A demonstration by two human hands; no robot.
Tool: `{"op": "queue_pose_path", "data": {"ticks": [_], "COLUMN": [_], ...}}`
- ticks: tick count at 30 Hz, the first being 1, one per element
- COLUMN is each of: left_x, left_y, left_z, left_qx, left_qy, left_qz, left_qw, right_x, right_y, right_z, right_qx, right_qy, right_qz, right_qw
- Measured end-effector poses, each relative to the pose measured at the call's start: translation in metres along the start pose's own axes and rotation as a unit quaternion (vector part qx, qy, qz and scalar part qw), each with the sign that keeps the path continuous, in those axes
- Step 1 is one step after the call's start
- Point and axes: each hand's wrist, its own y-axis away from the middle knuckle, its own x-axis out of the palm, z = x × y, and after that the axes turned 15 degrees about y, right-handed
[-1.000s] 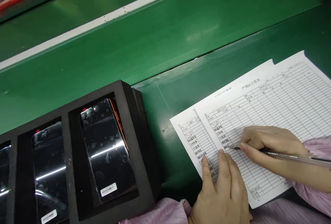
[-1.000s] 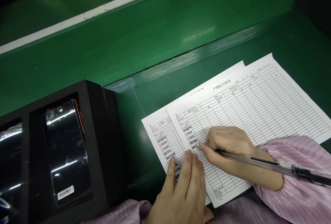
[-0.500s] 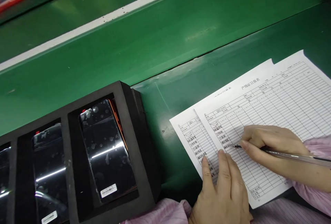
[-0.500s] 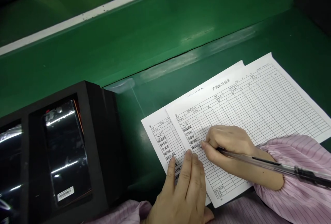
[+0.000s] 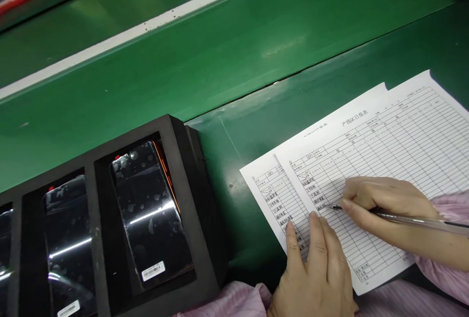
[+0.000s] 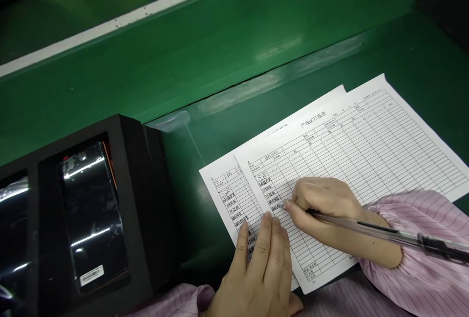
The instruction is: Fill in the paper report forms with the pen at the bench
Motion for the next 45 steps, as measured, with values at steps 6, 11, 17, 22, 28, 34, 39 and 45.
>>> {"op": "queue_pose_path", "data": {"ticks": [6, 11, 17, 22, 28, 34, 39, 45], "left_x": [0.002, 0.002, 0.002, 0.001, 0.002, 0.002, 0.002, 0.004], "left_y": [0.000, 0.002, 0.002, 0.001, 0.001, 0.001, 0.000, 0.001], "left_z": [-0.001, -0.001, -0.001, 0.000, -0.001, 0.000, 0.001, -0.001], "left_qx": [0.001, -0.002, 0.000, 0.002, 0.001, 0.000, 0.005, 0.003], "left_qy": [-0.006, 0.001, 0.000, 0.003, -0.009, -0.006, -0.013, -0.008], "left_qz": [-0.002, 0.001, 0.002, 0.002, -0.002, 0.003, -0.001, -0.010], "left_qw": [1.000, 1.000, 1.000, 1.000, 1.000, 1.000, 1.000, 1.000], "right_x": [0.001, 0.008, 0.006, 0.008, 0.007, 0.004, 0.009, 0.008], "right_y": [0.006, 0.013, 0.011, 0.011, 0.011, 0.011, 0.015, 0.016], "right_z": [-0.002, -0.002, -0.001, -0.004, -0.006, -0.004, 0.001, 0.001], "right_qx": [0.020, 0.050, 0.044, 0.035, 0.024, 0.042, 0.081, 0.097], "right_qy": [0.011, 0.008, 0.024, 0.025, 0.024, 0.021, 0.014, 0.023], "right_qz": [0.010, -0.016, 0.000, -0.008, -0.005, -0.008, -0.035, -0.020], "right_qw": [1.000, 0.999, 0.999, 0.999, 0.999, 0.999, 0.996, 0.995]}}
